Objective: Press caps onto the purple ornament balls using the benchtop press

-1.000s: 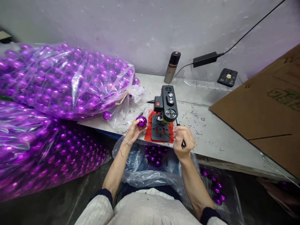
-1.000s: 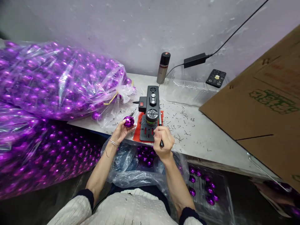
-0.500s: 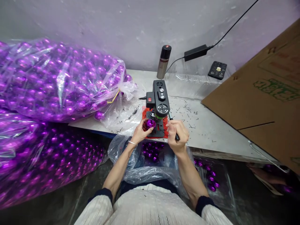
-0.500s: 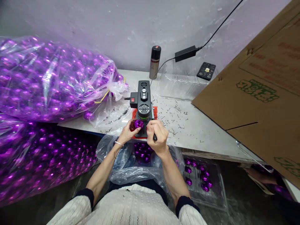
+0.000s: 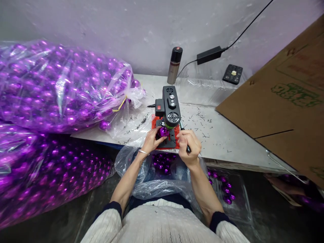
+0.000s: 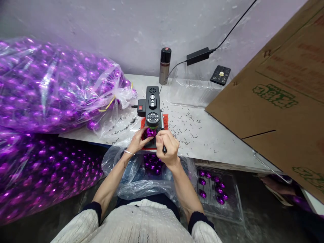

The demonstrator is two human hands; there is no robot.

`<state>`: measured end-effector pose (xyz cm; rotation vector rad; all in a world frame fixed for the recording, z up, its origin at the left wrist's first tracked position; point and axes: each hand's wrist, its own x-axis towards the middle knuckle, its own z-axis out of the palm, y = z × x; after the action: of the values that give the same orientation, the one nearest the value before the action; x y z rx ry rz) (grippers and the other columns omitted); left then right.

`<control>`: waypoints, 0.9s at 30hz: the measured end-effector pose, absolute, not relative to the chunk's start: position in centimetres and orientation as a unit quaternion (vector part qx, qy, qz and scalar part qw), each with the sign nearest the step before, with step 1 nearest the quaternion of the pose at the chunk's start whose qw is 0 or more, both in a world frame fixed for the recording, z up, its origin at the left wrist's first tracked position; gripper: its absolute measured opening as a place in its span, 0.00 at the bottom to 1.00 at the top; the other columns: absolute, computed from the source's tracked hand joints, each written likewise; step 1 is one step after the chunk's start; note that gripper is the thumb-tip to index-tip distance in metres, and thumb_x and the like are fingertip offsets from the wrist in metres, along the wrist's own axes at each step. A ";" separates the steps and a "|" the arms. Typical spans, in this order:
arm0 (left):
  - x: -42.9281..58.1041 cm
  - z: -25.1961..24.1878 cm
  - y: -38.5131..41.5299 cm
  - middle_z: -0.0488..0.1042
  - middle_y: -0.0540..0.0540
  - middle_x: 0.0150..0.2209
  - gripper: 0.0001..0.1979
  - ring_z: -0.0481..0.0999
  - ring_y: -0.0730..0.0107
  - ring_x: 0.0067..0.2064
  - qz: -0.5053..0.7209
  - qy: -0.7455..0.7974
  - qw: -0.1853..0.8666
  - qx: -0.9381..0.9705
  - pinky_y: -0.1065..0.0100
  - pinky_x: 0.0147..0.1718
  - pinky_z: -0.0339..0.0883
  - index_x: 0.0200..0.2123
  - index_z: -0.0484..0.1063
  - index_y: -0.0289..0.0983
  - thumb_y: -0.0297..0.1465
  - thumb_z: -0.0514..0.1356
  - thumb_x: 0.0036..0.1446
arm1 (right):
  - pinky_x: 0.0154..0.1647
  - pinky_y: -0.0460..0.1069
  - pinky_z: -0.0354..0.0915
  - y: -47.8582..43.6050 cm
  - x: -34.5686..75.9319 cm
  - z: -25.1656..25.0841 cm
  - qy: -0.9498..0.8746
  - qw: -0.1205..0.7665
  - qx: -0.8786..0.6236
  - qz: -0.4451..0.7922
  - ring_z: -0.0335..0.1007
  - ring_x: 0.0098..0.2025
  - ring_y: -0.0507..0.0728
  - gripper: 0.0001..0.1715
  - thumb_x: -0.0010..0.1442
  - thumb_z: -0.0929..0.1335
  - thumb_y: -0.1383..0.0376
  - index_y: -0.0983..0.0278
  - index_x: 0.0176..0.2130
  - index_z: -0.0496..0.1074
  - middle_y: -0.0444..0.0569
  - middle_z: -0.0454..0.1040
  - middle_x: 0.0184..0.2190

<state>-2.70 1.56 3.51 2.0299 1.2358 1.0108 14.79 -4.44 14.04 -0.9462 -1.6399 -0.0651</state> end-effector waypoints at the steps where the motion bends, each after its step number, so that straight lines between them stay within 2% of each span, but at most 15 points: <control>1: -2.8 3.6 1.6 0.79 0.37 0.52 0.28 0.79 0.52 0.54 0.373 0.454 0.268 0.764 0.52 0.56 0.72 0.59 0.69 0.36 0.43 0.66 0.61 | 0.30 0.48 0.65 -4.4 14.8 14.0 -0.703 0.584 -0.404 -0.028 0.72 0.30 0.52 0.14 0.66 0.62 0.74 0.60 0.31 0.66 0.44 0.73 0.27; 10: -1.0 1.4 2.0 0.77 0.39 0.53 0.31 0.77 0.52 0.56 0.400 0.469 0.221 0.756 0.51 0.57 0.72 0.59 0.71 0.39 0.40 0.72 0.54 | 0.31 0.47 0.66 -4.6 14.9 14.1 -0.710 0.577 -0.404 -0.029 0.71 0.31 0.52 0.13 0.65 0.63 0.75 0.60 0.31 0.66 0.45 0.73 0.28; 16: -0.6 -0.2 1.9 0.77 0.37 0.55 0.32 0.77 0.54 0.58 0.460 0.420 0.218 0.751 0.52 0.59 0.71 0.61 0.69 0.38 0.42 0.71 0.56 | 0.30 0.47 0.67 -4.5 14.9 13.9 -0.706 0.581 -0.403 -0.035 0.71 0.31 0.52 0.13 0.65 0.62 0.74 0.60 0.31 0.66 0.45 0.73 0.28; 27: -0.7 -0.1 1.6 0.76 0.38 0.55 0.31 0.76 0.54 0.58 0.451 0.424 0.245 0.746 0.51 0.59 0.71 0.60 0.70 0.40 0.41 0.71 0.56 | 0.30 0.47 0.69 -4.6 14.6 10.9 -0.697 0.600 -0.391 -0.038 0.72 0.32 0.52 0.12 0.69 0.60 0.70 0.61 0.32 0.65 0.46 0.71 0.30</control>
<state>-0.68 1.58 -0.10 2.0370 1.1565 1.2316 14.59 -4.64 10.92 -0.9076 -1.6156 -0.0879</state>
